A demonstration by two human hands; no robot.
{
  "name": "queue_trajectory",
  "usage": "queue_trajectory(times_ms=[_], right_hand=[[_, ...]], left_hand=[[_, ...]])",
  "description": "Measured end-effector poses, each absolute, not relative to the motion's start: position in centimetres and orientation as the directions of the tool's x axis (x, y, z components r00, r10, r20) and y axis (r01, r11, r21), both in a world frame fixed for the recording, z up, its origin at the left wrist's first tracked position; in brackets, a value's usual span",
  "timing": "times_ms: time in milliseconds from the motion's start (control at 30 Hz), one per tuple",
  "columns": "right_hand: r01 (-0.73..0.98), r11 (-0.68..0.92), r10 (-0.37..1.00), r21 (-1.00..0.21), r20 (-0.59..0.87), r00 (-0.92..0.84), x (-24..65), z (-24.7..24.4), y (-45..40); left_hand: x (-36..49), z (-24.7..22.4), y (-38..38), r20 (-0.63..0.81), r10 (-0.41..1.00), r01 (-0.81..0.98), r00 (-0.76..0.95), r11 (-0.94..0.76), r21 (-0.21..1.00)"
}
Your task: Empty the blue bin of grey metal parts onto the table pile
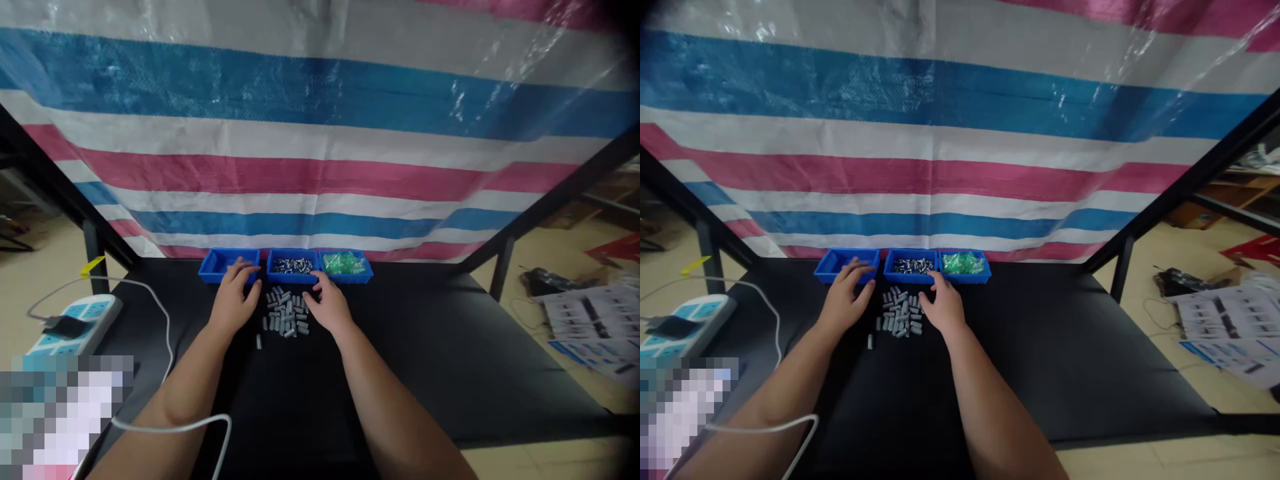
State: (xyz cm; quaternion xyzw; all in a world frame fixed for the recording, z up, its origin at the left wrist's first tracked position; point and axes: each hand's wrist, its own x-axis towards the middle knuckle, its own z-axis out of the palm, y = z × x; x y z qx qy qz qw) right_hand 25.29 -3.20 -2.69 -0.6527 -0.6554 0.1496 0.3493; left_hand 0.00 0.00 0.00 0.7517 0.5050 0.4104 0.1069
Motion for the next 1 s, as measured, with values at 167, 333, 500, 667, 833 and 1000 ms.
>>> queue_trajectory(times_ms=[167,333,500,667,833,1000], right_hand=[[0.735,0.143,0.955,-0.663,0.289,0.075,25.6,-3.3,-3.0],[0.724,0.194,0.942,-0.662,0.332,0.051,25.4,-3.2,-3.1],[0.696,0.271,0.92,-0.665,0.391,0.015,25.1,-2.6,-3.7],[0.652,0.308,0.909,-0.693,0.416,0.012,25.4,-2.7,-4.3],[0.653,0.304,0.911,-0.694,0.411,0.013,26.0,-2.7,-4.8],[0.593,0.333,0.908,-0.733,0.418,0.007,26.6,-2.8,-5.7]], left_hand=[[-1.2,0.5,-3.0,0.405,0.891,0.659,0.205,-0.432,0.616],[-1.9,-0.9,-5.6,0.426,0.861,0.711,0.278,-0.483,0.511],[-2.0,-2.6,-4.3,0.382,0.89,0.735,0.25,-0.431,0.524],[-1.9,-3.0,-3.9,0.277,0.905,0.747,0.322,-0.423,0.513],[-0.6,-3.1,-6.0,0.224,0.888,0.797,0.403,-0.46,0.392],[0.5,-3.6,-8.4,0.261,0.874,0.819,0.409,-0.478,0.317]])
